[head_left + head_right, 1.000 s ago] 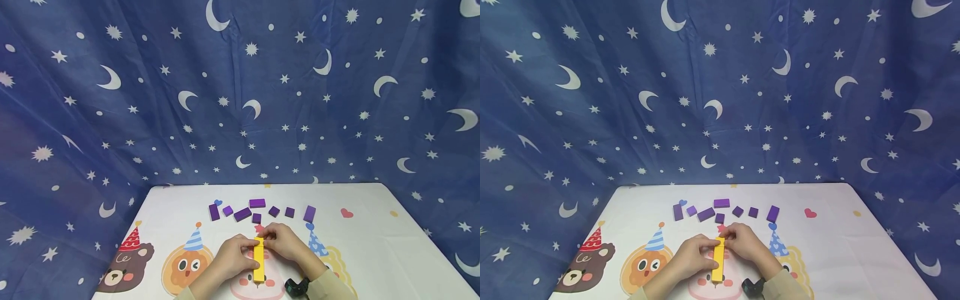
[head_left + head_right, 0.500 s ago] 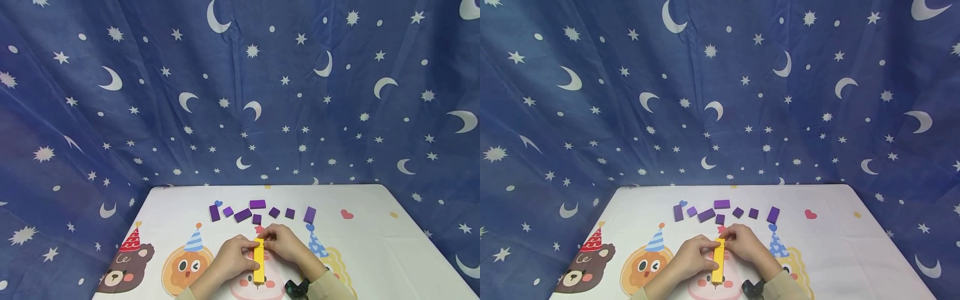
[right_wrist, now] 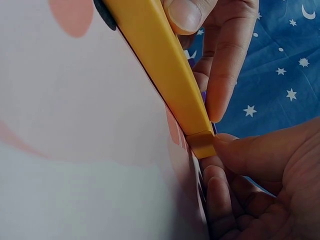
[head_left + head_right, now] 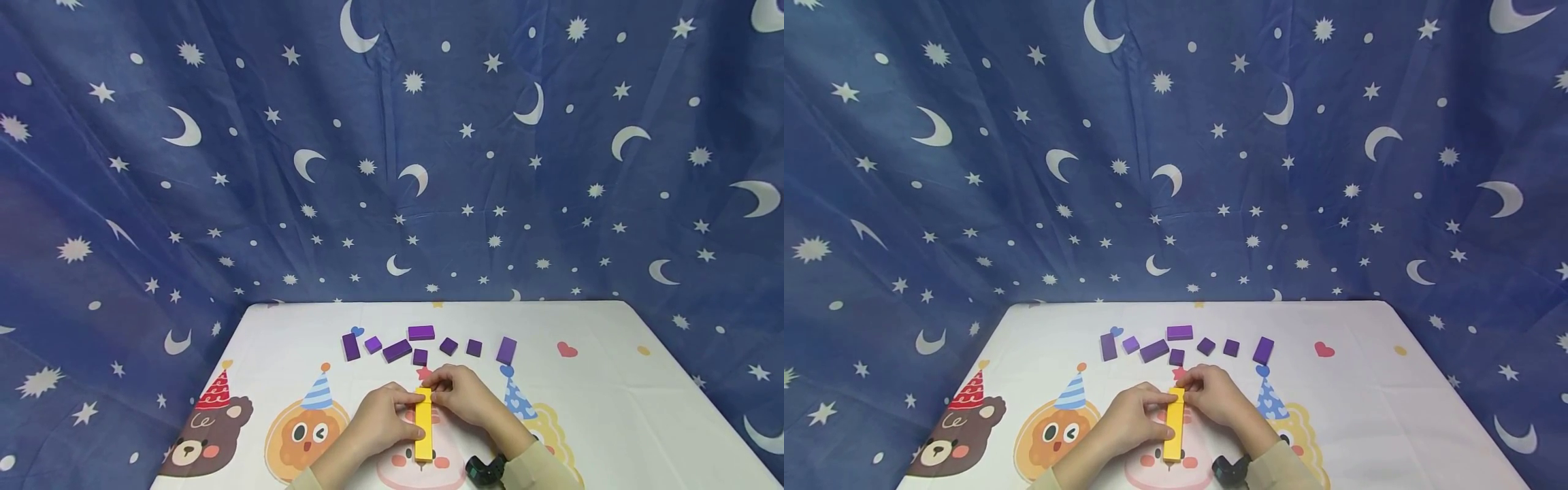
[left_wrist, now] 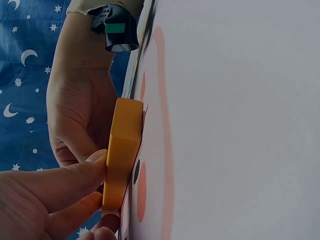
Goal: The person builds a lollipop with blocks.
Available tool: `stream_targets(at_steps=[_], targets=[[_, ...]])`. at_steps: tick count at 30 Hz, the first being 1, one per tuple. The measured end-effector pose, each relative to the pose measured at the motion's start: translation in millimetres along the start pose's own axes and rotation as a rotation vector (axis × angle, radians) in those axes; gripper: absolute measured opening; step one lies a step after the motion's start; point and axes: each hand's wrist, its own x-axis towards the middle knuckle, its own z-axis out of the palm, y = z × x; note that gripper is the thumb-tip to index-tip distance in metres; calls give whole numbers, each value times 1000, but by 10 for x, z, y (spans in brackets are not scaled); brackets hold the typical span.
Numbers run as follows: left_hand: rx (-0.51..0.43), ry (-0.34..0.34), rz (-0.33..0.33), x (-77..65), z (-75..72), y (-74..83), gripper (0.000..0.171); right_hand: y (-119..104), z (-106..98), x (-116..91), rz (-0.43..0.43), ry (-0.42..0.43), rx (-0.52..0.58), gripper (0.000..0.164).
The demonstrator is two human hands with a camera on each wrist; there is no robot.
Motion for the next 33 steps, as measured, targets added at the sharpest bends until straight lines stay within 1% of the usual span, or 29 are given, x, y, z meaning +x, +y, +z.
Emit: stream_targets(at_steps=[4,17,23,29,33], targets=[[6,-2,-1,2,-1,4,57,4,-15,3,-11,3,2,21],[5,-5,-4,-10,-2,15,56,-30,-51,56,17,-8,33,20],[6,-4,2,-22,-11,17,57,-37,-39,79,19,6,34,21],[12,-5,-10,-18,-1,17,56,-45,-67,106,19,28,40,24],[7,-5,-8,-13,-6,30,56,-48,-90,125,27,32,62,25]])
